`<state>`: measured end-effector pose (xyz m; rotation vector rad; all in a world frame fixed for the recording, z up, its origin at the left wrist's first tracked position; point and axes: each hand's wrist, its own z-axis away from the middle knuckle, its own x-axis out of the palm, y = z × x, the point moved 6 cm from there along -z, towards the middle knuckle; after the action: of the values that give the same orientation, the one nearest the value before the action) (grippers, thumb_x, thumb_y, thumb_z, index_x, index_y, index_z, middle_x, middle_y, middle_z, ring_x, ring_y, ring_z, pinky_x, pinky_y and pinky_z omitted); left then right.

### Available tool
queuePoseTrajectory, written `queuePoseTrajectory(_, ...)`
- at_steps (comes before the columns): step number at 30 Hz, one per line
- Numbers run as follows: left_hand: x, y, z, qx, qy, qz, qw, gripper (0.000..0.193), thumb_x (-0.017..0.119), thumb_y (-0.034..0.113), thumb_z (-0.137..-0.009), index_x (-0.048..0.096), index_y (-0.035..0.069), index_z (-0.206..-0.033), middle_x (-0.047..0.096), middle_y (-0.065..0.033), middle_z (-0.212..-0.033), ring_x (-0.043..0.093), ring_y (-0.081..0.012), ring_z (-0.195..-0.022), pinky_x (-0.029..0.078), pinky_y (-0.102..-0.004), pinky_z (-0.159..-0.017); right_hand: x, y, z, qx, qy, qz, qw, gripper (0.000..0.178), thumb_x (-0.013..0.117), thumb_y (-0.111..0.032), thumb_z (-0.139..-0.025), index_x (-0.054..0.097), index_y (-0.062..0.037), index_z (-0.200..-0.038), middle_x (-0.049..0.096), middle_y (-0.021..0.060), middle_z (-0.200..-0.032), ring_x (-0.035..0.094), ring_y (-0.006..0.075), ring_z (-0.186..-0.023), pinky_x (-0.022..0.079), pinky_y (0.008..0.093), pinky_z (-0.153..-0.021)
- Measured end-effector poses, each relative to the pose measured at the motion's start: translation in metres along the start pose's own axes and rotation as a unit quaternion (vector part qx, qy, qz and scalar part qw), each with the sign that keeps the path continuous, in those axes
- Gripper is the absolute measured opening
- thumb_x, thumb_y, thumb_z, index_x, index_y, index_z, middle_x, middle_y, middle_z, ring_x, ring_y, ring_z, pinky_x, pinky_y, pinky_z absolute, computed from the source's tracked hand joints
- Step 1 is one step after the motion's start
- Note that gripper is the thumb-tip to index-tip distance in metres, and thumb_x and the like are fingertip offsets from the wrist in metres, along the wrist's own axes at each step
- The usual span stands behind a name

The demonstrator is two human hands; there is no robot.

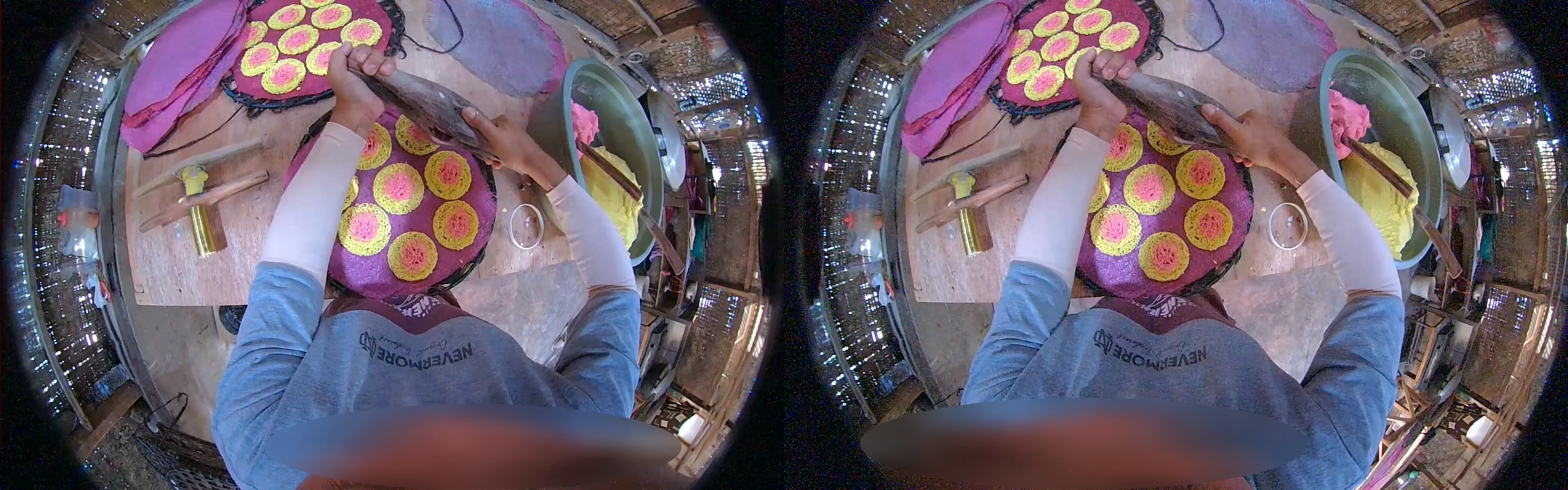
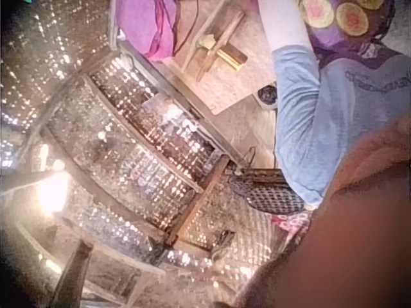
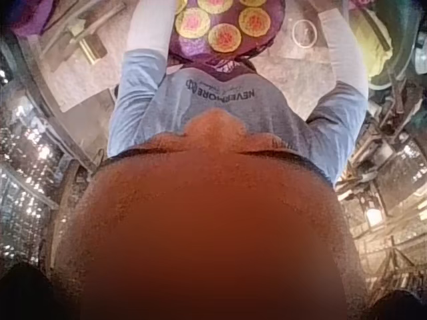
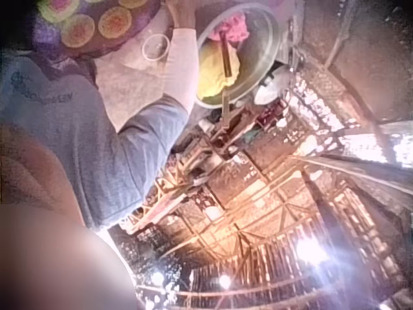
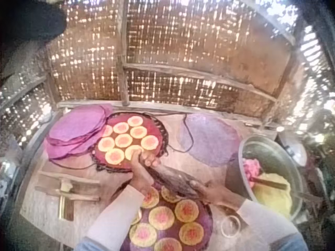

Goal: The person uses a wooden press to shape yellow dough into circular patterns on a purple mat. They then use a small tool to add pink dough centers to the yellow circles. The person repeats this process to create multiple decorative cake-like items.

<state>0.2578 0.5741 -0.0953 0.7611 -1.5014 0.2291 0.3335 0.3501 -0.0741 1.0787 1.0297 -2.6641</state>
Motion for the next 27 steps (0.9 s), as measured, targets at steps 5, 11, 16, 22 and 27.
queuePoseTrajectory(5, 0.029, 0.005, -0.004, -0.021, -0.076, -0.002, 0.997, 0.033, 0.038, 0.039, -0.086, 0.042, 0.014, -0.064, 0.041, 0.0, -0.056, 0.043, -0.0159, -0.058, 0.037, -0.0285, -0.06, -0.01, -0.005, 0.002, -0.035, 0.078, 0.001, 0.996, 0.075, 0.043, -0.069, -0.078, 0.063, 0.0028, -0.069, 0.057, 0.0098, -0.059, 0.058, 0.0194, -0.059, 0.046, 0.0321, -0.06)
queuePoseTrajectory(11, 0.073, 0.068, 0.027, 0.084, 0.063, -0.363, 0.926, 0.028, 0.04, 0.032, -0.091, 0.05, 0.007, -0.084, 0.051, -0.0015, -0.075, 0.051, -0.016, -0.075, 0.039, -0.0266, -0.07, -0.03, 0.005, -0.004, -0.153, 0.191, -0.223, 0.944, 0.062, 0.061, -0.054, -0.076, 0.061, 0.0046, -0.097, 0.062, 0.0133, -0.087, 0.058, 0.0185, -0.08, 0.046, 0.0318, -0.072)
queuePoseTrajectory(16, 0.054, 0.11, 0.149, 0.187, 0.088, -0.559, 0.803, 0.018, 0.054, 0.019, -0.087, 0.056, 0.002, -0.085, 0.05, -0.0029, -0.073, 0.047, -0.0149, -0.072, 0.037, -0.0248, -0.07, -0.037, 0.032, -0.016, -0.108, 0.371, -0.054, 0.921, 0.071, 0.066, -0.057, -0.069, 0.056, 0.0038, -0.105, 0.063, 0.0186, -0.096, 0.061, 0.0278, -0.089, 0.047, 0.0367, -0.078)
queuePoseTrajectory(22, 0.003, 0.127, 0.27, 0.099, 0.048, -0.865, 0.489, 0.031, 0.057, 0.022, -0.082, 0.054, 0.004, -0.107, 0.051, -0.0124, -0.088, 0.048, -0.0275, -0.086, 0.036, -0.0374, -0.077, -0.02, 0.044, -0.008, -0.005, 0.428, 0.105, 0.898, 0.063, 0.062, -0.051, -0.074, 0.052, 0.0005, -0.108, 0.057, 0.0235, -0.106, 0.056, 0.0372, -0.1, 0.045, 0.0428, -0.085)
queuePoseTrajectory(27, -0.015, 0.113, 0.333, 0.036, 0.108, -0.914, 0.389, 0.061, 0.059, 0.034, -0.078, 0.039, 0.004, -0.127, 0.04, -0.0189, -0.117, 0.034, -0.0365, -0.111, 0.023, -0.0491, -0.094, -0.008, 0.03, 0.023, -0.152, 0.646, 0.279, 0.694, 0.045, 0.058, -0.037, -0.081, 0.053, -0.0015, -0.108, 0.058, 0.0231, -0.104, 0.057, 0.0368, -0.098, 0.044, 0.0445, -0.084)
